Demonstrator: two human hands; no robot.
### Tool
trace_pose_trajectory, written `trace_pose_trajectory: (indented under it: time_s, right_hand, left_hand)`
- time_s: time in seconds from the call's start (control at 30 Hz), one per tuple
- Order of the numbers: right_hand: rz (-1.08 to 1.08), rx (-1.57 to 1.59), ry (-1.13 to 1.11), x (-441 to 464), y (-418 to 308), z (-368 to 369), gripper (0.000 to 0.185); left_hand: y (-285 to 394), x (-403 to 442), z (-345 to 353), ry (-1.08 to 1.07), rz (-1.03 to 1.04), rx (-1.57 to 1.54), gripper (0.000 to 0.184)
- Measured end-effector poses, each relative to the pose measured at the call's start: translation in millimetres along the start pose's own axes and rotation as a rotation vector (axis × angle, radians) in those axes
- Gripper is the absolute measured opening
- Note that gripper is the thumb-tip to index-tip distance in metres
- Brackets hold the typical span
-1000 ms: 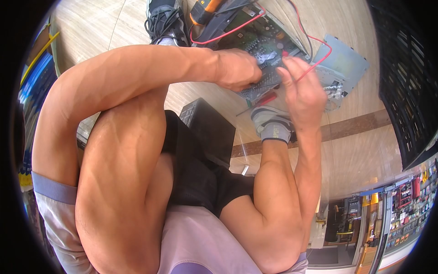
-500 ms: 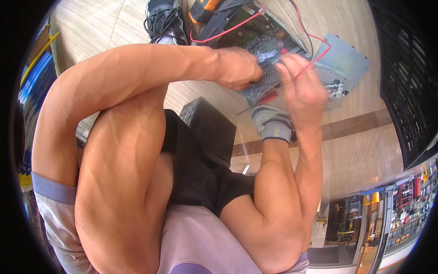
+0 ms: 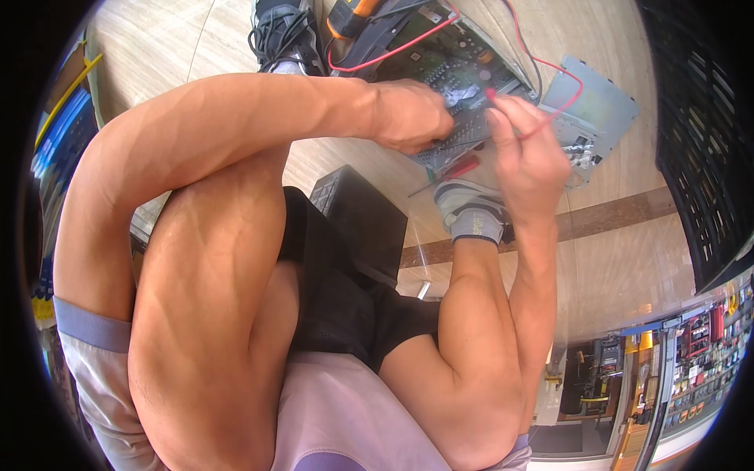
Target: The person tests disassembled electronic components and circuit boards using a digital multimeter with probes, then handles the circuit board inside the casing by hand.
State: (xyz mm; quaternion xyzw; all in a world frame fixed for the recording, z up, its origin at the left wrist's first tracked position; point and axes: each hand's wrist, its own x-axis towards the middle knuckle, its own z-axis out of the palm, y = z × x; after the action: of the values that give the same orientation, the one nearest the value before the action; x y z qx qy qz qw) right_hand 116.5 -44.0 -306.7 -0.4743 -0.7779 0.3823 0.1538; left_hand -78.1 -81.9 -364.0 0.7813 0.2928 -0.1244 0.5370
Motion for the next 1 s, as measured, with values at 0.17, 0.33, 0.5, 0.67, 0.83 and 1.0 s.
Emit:
trace_pose_trajectory:
  time_s: [0.17, 0.33, 0.5, 0.67, 0.83, 1.0]
  right_hand:
    - [0.102, -0.011, -0.13, -0.6, -3.3, -2.0, 0.015]
    - [0.062, -0.063, -0.223, 0.2, -1.4, 0.9, 0.015]
    - [0.049, -0.121, -0.248, -0.1, -0.9, 3.3, 0.016]
    - [0.032, -0.091, -0.192, -1.0, 0.6, -0.9, 0.014]
    - [0.027, -0.084, -0.195, -0.2, 1.9, -0.9, 0.014]
    - [0.018, -0.105, -0.197, -0.6, 1.3, -1.3, 0.014]
  left_hand:
    - [-1.6, 0.4, 2.6, 0.024, 0.031, -0.006, 0.018]
    - [-0.7, -2.3, -0.2, 0.039, 0.008, -0.026, 0.017]
    - [-5.4, 1.3, 7.3, 0.07, 0.072, -0.012, 0.019]
    - [-3.3, 0.9, 2.2, 0.02, 0.05, 0.016, 0.022]
    - [-0.7, -2.6, -3.0, 0.001, 0.007, -0.033, 0.022]
    - [-1.4, -0.5, -0.7, 0.005, 0.02, -0.003, 0.022]
